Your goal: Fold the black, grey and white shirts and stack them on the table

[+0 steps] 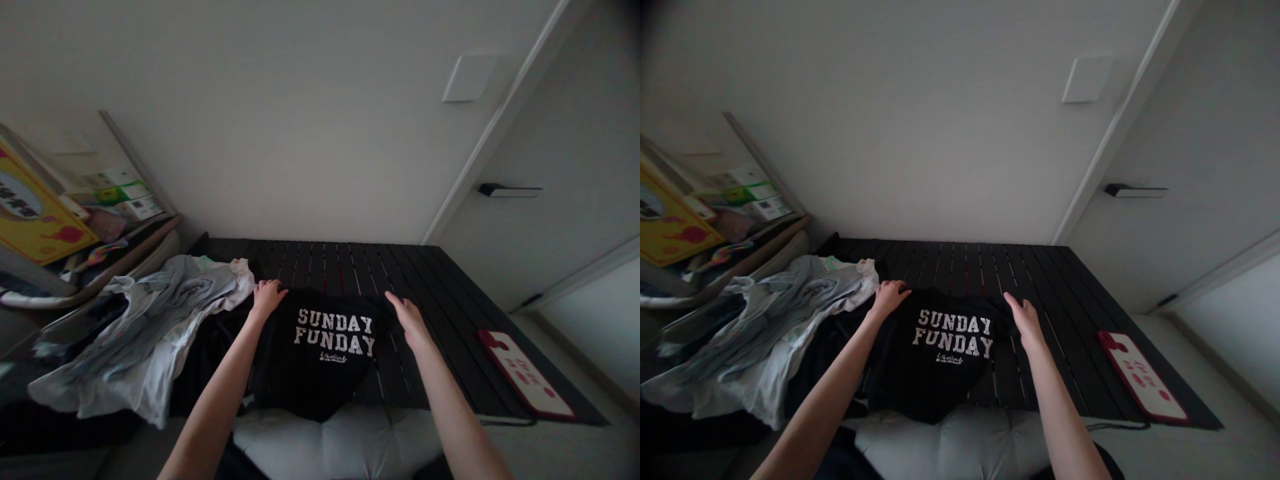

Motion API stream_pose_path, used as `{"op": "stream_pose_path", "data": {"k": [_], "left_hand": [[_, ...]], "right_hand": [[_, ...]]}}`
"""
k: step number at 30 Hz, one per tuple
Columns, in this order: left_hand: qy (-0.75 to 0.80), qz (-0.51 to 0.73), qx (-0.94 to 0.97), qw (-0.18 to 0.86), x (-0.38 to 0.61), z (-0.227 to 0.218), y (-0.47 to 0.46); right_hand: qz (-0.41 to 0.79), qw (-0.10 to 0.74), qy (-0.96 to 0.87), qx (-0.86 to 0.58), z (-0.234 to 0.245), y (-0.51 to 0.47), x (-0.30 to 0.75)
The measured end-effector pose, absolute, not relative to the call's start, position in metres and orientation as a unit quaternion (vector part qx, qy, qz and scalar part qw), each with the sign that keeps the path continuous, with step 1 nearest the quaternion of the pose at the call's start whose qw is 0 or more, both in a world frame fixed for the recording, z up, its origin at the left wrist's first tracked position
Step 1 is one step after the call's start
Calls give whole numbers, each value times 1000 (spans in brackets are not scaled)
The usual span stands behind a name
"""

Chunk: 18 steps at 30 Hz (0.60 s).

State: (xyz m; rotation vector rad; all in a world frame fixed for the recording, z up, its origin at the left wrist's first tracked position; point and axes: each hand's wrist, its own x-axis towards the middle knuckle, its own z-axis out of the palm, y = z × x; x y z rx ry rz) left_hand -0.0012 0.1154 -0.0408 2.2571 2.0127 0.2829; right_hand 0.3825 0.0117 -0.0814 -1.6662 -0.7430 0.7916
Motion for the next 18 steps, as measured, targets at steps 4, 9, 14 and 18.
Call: {"op": "stream_pose_path", "data": {"k": [4,9,14,18], "left_hand": [[659,79,747,45,-5,-37,111],[679,170,714,7,0,-22,119],[676,228,699,-52,11,-18,145],[662,280,695,5,21,-28,164]], "right_hand": [[288,520,-363,-718,-85,18,391],[185,512,-404,-735,-79,48,412],[124,527,-412,-733,-66,96,428],[175,580,-367,-706,-66,126,420]]}}
